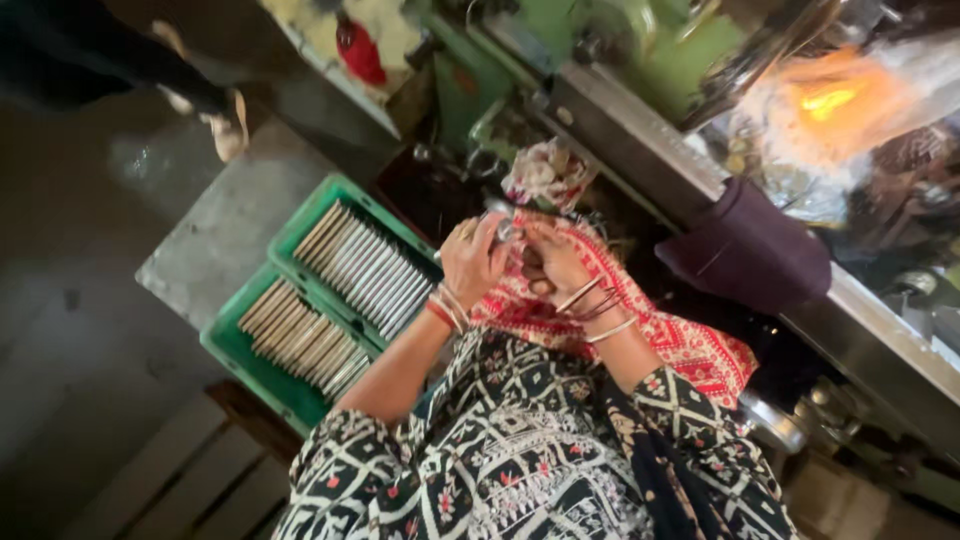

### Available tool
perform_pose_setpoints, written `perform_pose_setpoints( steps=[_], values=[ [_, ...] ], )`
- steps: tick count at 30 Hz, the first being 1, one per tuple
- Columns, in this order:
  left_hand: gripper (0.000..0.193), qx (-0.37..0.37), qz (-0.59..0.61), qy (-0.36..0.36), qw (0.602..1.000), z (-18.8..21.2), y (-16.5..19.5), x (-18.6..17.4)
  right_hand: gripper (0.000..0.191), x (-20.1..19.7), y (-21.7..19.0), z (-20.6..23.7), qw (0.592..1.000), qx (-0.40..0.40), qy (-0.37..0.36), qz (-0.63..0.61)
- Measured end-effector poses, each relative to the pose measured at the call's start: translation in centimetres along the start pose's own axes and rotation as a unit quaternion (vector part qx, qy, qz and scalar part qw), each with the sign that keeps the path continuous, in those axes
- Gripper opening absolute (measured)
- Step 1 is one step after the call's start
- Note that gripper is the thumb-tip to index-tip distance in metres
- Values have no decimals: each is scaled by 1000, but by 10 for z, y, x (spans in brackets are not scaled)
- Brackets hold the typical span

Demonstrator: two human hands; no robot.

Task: The person operates a metal turning machine, repeatedly picking up metal rods from a green bin, inserting them into the machine, and using a lever to process them. After processing, the rods are placed back into the bin. The person's bare feet are visible throughout.

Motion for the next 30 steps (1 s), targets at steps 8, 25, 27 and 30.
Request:
perform_pose_setpoints(
  steps=[8,25,27,30],
  values=[
    [28,286,-47,-233,928,-10,-31,-9,20,-5,-21,34,967,187,-165,49],
    [33,-200,-70,-92,973,99,-68,29,6,-71,29,6,972,-169,163,-27],
    [39,-250,-102,-123,955,130,-116,9,11,-79,31,13,979,-168,115,-19],
    [20,-304,-77,-160,936,168,-160,-11,13,-85,36,18,981,-175,75,-24]
  ],
)
Point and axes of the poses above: each hand's wrist, its own z-axis away from the middle knuckle, its own x-axis out of the palm, y = z × x, the point moved 2 cm from there along -z, towards the middle knuckle, and after that the axes turned 10 degrees about -y, right-handed, at the moved point
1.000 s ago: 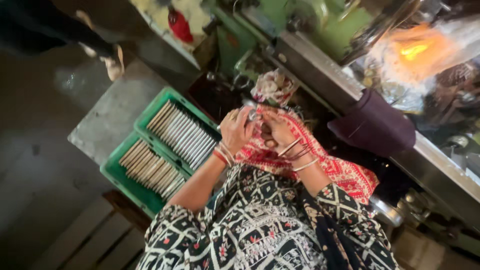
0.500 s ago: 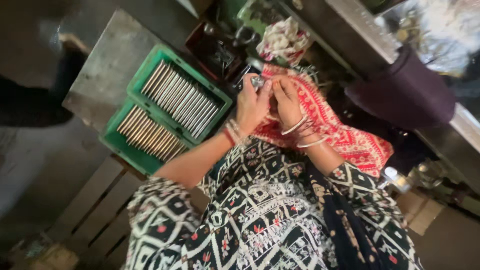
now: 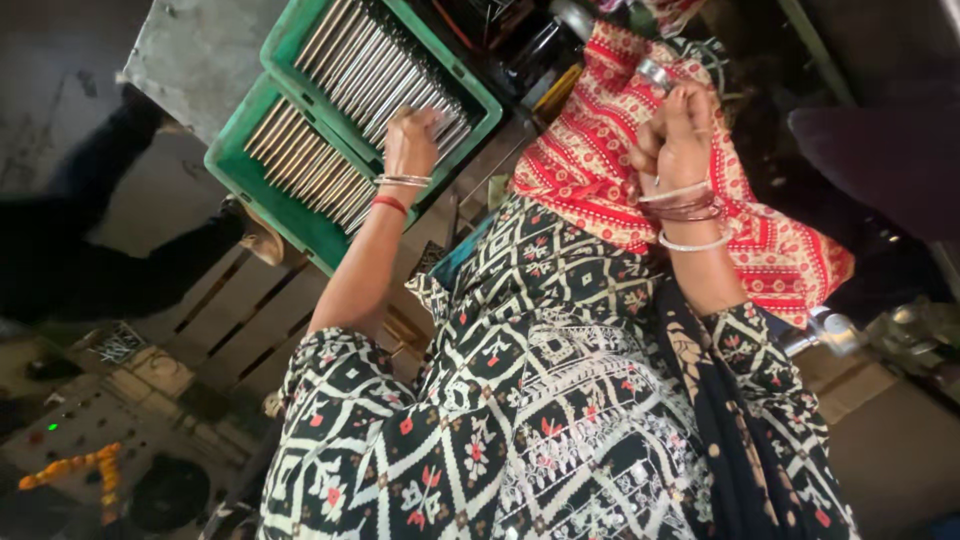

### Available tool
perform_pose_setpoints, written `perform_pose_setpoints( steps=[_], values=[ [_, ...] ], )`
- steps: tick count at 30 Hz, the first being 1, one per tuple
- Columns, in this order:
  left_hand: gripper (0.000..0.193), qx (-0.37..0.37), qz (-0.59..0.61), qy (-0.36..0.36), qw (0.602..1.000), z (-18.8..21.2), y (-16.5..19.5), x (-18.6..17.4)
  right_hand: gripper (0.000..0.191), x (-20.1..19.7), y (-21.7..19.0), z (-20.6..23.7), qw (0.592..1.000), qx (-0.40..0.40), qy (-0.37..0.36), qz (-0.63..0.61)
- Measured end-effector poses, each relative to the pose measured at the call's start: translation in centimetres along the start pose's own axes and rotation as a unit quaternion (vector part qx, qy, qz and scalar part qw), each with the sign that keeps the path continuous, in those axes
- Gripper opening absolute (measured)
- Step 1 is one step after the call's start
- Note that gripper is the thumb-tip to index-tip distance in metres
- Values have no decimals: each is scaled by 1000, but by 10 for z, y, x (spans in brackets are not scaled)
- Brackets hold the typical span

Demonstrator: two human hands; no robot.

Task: The person operates a metal turning machine, repeatedly picking up metal rods from a green bin, inserting them into the machine, and using a lever to process them. After processing, the rods are placed back into the bin. The person's bare feet are visible throughout.

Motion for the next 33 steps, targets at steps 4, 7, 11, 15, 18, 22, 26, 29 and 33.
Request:
perform_pose_setpoints(
  steps=[4,7,11,15,18,22,26,29,33],
  values=[
    [11,-12,40,1,999,7,-16,2,12,0,1,-2,1000,4,-8,-5],
    [10,-29,13,33,999,8,-10,1,15,1,0,-3,1000,-1,-21,-12],
    [12,-107,27,37,993,16,-7,-3,15,-1,-1,-3,1000,-3,-9,-15],
    [12,-72,63,29,995,26,-7,3,16,-2,1,-4,1000,-5,-17,-5],
    [15,-37,75,48,995,29,-19,3,16,-3,0,-4,1000,-4,-17,-12],
    [19,-105,-22,166,980,54,-55,-20,15,-4,-2,-3,1000,-1,-8,-26],
    [49,-126,-68,81,986,112,-80,-34,14,-4,-3,-3,1000,0,-3,-15],
    [56,7,-148,-12,989,130,-83,-36,12,-5,-2,-3,1000,-6,2,-16],
    [51,-76,-109,-152,979,130,-90,-32,11,-8,0,-3,1000,-9,7,-17]
  ],
)
Point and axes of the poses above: each hand's wrist, its own z-axis away from the middle knuckle, its own x-axis out of the palm, y = z × x, the point moved 2 cm from there along -z, towards the middle knuckle, and after that the axes turned 10 degrees about -y, right-handed, at the moved point
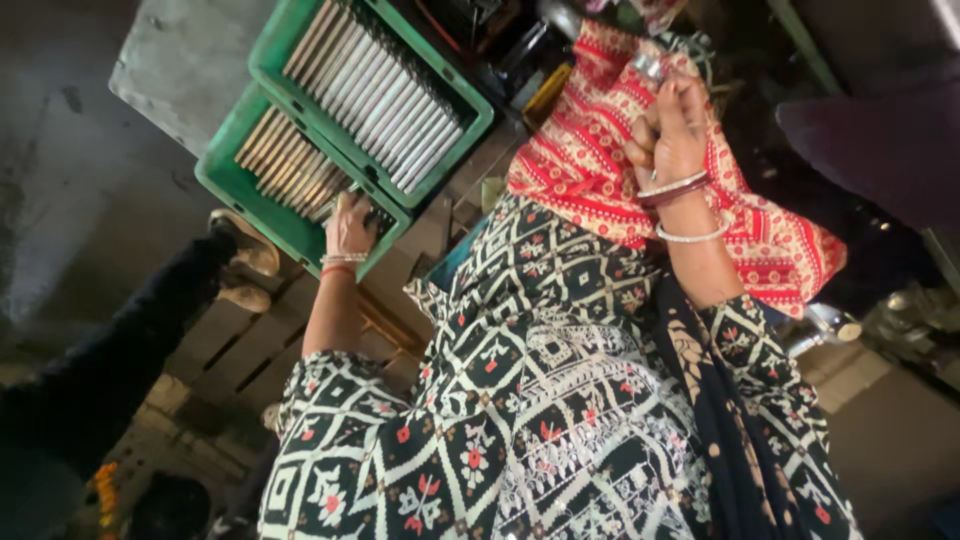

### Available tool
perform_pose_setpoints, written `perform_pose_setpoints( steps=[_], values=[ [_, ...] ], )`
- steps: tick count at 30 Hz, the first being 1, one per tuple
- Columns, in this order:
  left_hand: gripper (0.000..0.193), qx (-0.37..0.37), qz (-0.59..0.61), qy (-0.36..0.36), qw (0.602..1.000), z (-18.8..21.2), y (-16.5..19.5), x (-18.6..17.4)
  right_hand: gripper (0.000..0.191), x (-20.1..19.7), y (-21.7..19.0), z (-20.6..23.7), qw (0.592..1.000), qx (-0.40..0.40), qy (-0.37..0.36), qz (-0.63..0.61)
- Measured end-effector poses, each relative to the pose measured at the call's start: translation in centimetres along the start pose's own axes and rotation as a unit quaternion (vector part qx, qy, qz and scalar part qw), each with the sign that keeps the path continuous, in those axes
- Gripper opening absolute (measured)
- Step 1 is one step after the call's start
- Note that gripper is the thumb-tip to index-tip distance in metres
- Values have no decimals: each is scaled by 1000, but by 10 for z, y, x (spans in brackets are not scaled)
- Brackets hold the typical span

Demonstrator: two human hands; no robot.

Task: The person operates a metal turning machine, repeatedly picking up metal rods from a green bin, inserting them into the machine, and using a lever to process them. After processing, the rods are placed back into the bin. The person's bare feet are visible throughout.

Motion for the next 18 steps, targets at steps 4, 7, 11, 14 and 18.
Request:
perform_pose_setpoints(
  steps=[4,7,11,14,18],
  values=[
    [47,7,53,-14,998,-3,1,-1,11,-6,3,-3,1000,6,0,3],
    [43,-9,57,-28,998,-6,1,-2,10,-8,4,-6,1000,3,-12,11],
    [45,39,66,1,997,-7,14,-7,9,-5,5,-6,1000,4,-19,3],
    [28,16,84,20,996,-2,20,-9,10,-2,5,-3,1000,6,-20,-7],
    [16,-146,648,126,737,-14,4,-18,12,-4,4,-6,999,26,-29,-15]
  ],
)
Point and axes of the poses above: each hand's wrist, its own z-axis away from the middle knuckle, its own x-axis out of the palm, y = z × x, the point moved 2 cm from there along -z, towards the middle knuckle, and after that the axes turned 10 degrees about -y, right-handed, at the moved point
